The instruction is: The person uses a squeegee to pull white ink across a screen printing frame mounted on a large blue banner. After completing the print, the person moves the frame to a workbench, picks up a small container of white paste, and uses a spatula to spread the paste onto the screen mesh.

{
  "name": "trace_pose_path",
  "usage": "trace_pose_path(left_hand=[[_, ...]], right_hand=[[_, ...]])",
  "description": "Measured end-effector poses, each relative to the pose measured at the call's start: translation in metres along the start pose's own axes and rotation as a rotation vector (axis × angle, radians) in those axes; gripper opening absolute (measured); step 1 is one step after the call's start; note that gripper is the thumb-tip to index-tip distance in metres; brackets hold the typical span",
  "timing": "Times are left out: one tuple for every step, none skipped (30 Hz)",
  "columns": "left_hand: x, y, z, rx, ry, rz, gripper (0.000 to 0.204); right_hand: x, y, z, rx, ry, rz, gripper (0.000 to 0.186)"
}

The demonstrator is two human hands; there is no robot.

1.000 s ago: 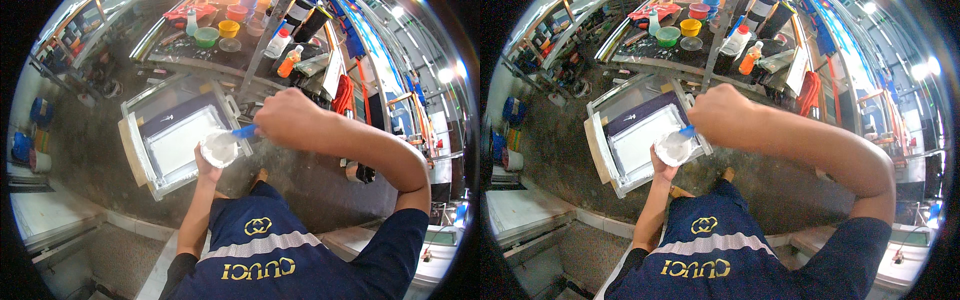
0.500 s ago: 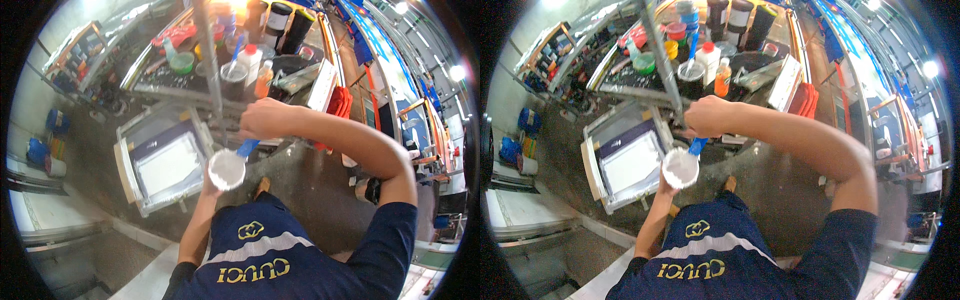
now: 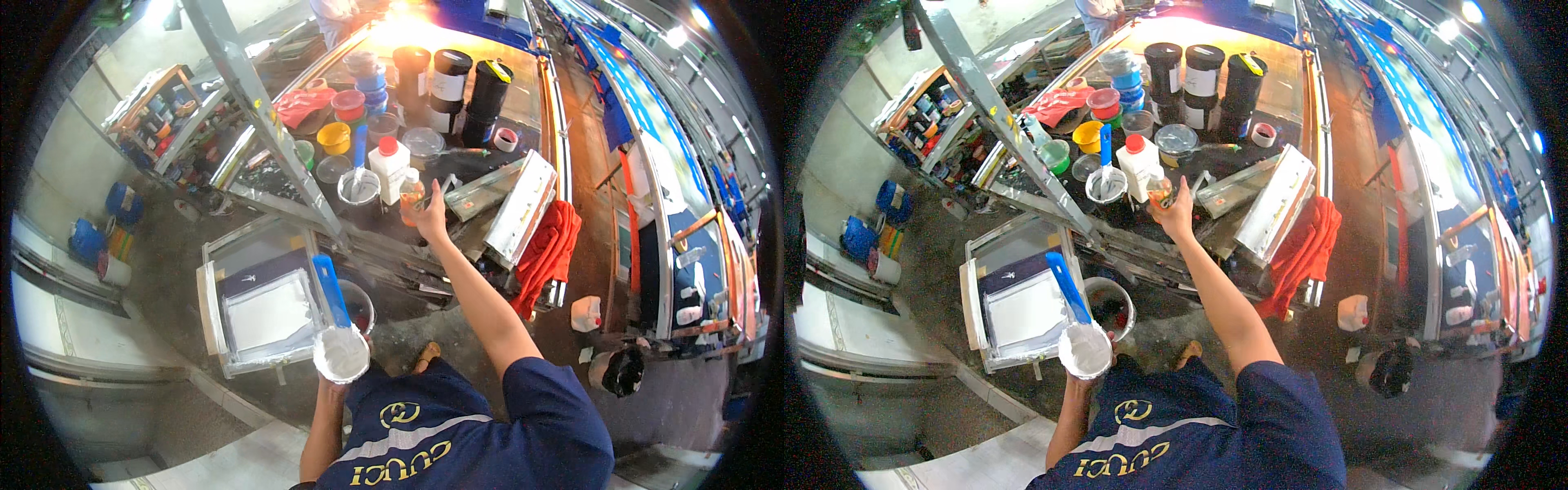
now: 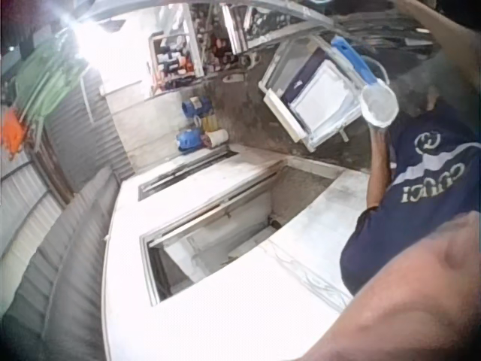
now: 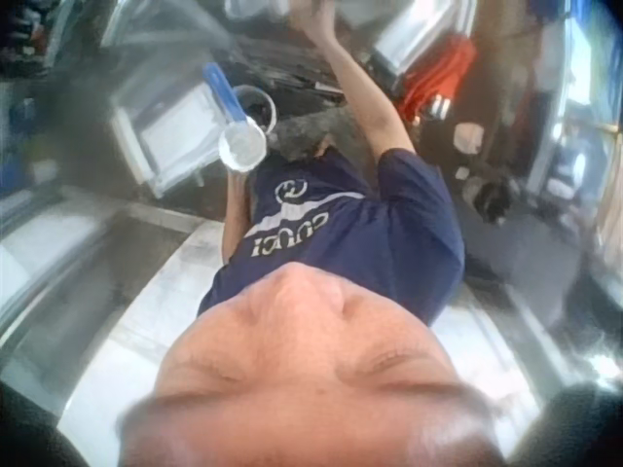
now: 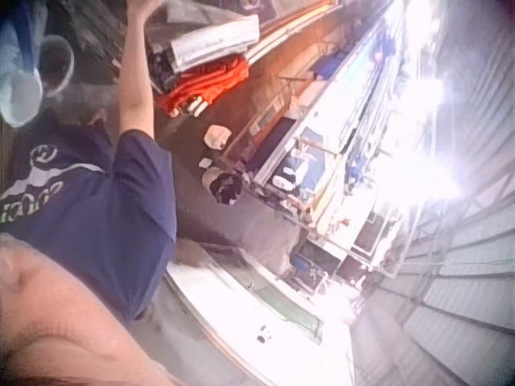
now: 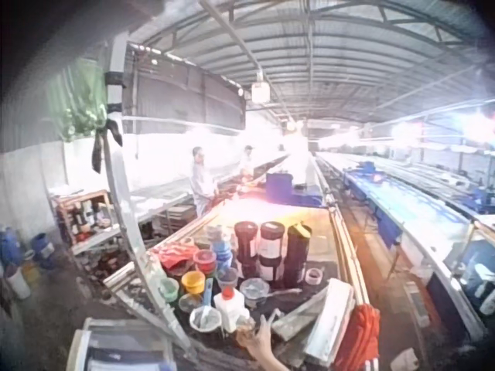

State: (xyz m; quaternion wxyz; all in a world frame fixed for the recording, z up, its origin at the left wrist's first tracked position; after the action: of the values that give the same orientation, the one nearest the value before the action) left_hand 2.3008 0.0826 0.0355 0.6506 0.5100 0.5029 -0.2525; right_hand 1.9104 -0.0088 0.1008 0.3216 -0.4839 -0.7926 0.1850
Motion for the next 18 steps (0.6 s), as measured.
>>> trace_pose_path(left_hand=[[0.003, -0.004, 0.005, -0.034, 0.065, 0.044, 0.061], [-0.003, -0.011, 0.008, 0.003, 0.081, -0.028, 0.060], [-0.017, -0.028, 0.008, 0.070, 0.089, -0.099, 0.060], [-0.016, -0.018, 0.018, 0.049, 0.128, -0.145, 0.059], [-0.042, -0.015, 0.016, 0.079, 0.055, -0.222, 0.055], [-0.044, -0.020, 0.027, 0.024, 0.024, -0.185, 0.053], [-0.034, -0.022, 0.039, -0.057, 0.014, -0.137, 0.052], [-0.021, -0.018, 0.050, -0.142, 0.019, -0.085, 0.050], [-0.019, -0.015, 0.054, -0.204, -0.073, -0.078, 0.045], [-0.030, -0.023, 0.053, -0.055, 0.106, -0.192, 0.044], [-0.044, -0.025, 0.051, -0.066, 0.043, -0.095, 0.043], [-0.058, -0.026, 0.045, -0.073, -0.018, 0.007, 0.041], [-0.059, -0.034, 0.047, -0.150, -0.158, 0.008, 0.042], [-0.052, -0.040, 0.050, -0.218, -0.300, 0.021, 0.042], [-0.046, -0.050, 0.046, -0.112, -0.282, 0.000, 0.048], [-0.052, -0.059, 0.038, -0.007, -0.270, -0.037, 0.054], [-0.056, -0.059, 0.030, -0.031, -0.325, -0.047, 0.045], [-0.054, -0.060, 0.024, 0.104, -0.151, -0.058, 0.051]], right_hand=[[-0.014, -0.001, 0.015, -0.076, -0.119, -0.098, 0.080], [-0.024, -0.002, 0.030, -0.155, -0.231, -0.190, 0.084], [-0.029, -0.002, 0.065, -0.251, -0.406, -0.314, 0.082], [-0.039, 0.008, 0.033, -0.269, -0.199, -0.417, 0.078], [-0.032, 0.010, 0.023, -0.174, -0.264, -0.375, 0.076], [-0.021, 0.011, 0.019, -0.071, -0.326, -0.331, 0.073], [-0.014, 0.018, -0.003, -0.054, -0.430, -0.374, 0.071], [0.001, 0.023, -0.038, -0.044, -0.531, -0.433, 0.069], [0.022, 0.026, -0.065, -0.070, -0.512, -0.581, 0.069], [0.042, 0.030, -0.094, -0.105, -0.491, -0.735, 0.069], [0.065, 0.032, -0.125, -0.073, -0.318, -0.939, 0.068], [0.085, 0.036, -0.149, -0.040, -0.142, -1.140, 0.068], [0.098, 0.046, -0.164, -0.053, -0.107, -1.297, 0.067], [0.107, 0.060, -0.176, -0.077, -0.076, -1.454, 0.067], [0.114, 0.072, -0.189, -0.134, -0.038, -1.579, 0.071], [0.122, 0.074, -0.199, -0.187, 0.014, -1.642, 0.072], [0.129, 0.078, -0.210, -0.241, 0.067, -1.705, 0.074], [0.127, 0.087, -0.217, -0.300, 0.115, -1.747, 0.077]])
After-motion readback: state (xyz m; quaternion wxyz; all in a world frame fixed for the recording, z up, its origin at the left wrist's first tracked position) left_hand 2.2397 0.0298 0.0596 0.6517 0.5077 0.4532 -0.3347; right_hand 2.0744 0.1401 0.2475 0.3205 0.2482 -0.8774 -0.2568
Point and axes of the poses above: each hand's wrist, its own y-axis away from the middle knuckle, its own x-axis out of the back of the hand, z = x × y, the point moved 7 cm from there along -y, towards the middle knuckle, and after that the axes turned 11 degrees about x, right-handed, at the moved point
